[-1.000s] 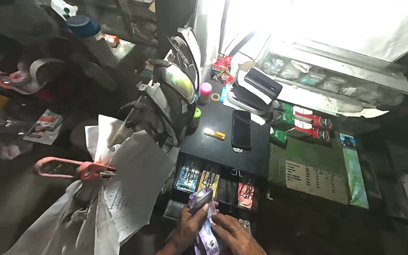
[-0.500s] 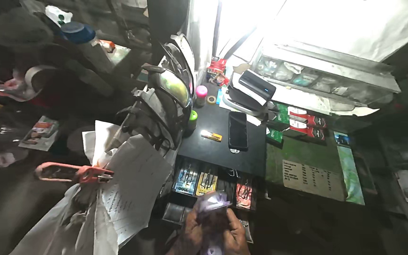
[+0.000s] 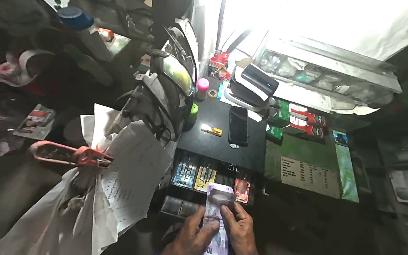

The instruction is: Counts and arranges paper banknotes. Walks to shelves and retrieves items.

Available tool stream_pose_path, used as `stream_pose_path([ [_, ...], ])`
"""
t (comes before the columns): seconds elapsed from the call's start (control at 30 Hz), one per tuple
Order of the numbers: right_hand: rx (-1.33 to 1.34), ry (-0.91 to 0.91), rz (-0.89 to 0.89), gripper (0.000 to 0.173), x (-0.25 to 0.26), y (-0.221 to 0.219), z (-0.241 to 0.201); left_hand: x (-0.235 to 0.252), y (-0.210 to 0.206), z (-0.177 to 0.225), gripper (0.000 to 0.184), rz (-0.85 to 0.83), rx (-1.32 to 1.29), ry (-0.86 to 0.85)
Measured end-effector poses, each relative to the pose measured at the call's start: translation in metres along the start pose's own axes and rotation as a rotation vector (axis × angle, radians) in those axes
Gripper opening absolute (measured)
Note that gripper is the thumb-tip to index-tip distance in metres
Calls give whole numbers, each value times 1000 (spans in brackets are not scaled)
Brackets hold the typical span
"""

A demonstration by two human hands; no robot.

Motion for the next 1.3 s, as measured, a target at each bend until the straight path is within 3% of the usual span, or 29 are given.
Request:
stream_pose_path([
  [0.13,125,-27,72,14,0,0,1,-5,1,-2,32,-58,14,-52],
  [0.27,159,-6,71,11,4,7,-9,1,9,-12,18,-41,226,-348],
  [0.4,10,142,-5,8,3,13,-19,24,23,-7,17,73,477,-689],
  [0.5,-180,235,-23,11,2,18,-18,38,26,8,13,121,543,-831],
  [0.63,-151,121,-90,27,3,20,-19,48,18,17,10,96,472,-930],
  [0.73,-30,-17,-158,40,5,20,-21,51,14,17,13,64,368,-927],
  [0.83,61,-10,-178,24,8,20,-14,51,12,18,25,76,266,-857],
  [0.9,125,27,-156,23,9,18,-7,49,13,19,38,138,177,-757],
  [1.0,125,60,-92,24,10,12,-5,36,14,22,26,223,-31,-524],
  [1.03,103,68,-70,23,12,10,-3,31,15,22,35,228,-66,-466],
  [1.1,48,95,-32,21,15,7,0,24,14,18,52,201,-56,-405],
  [1.3,-113,14,-29,33,9,-16,-3,29,-4,-5,37,311,152,-358],
])
Point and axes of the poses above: each hand's wrist, its own x-axis towards the middle knuckle, its own y-axis out of the back of the hand, z = x × y, the point moved 1 cm from there along x, towards the middle knuckle, and after that the axes turned 8 degrees about -x, right-handed, at the moved point
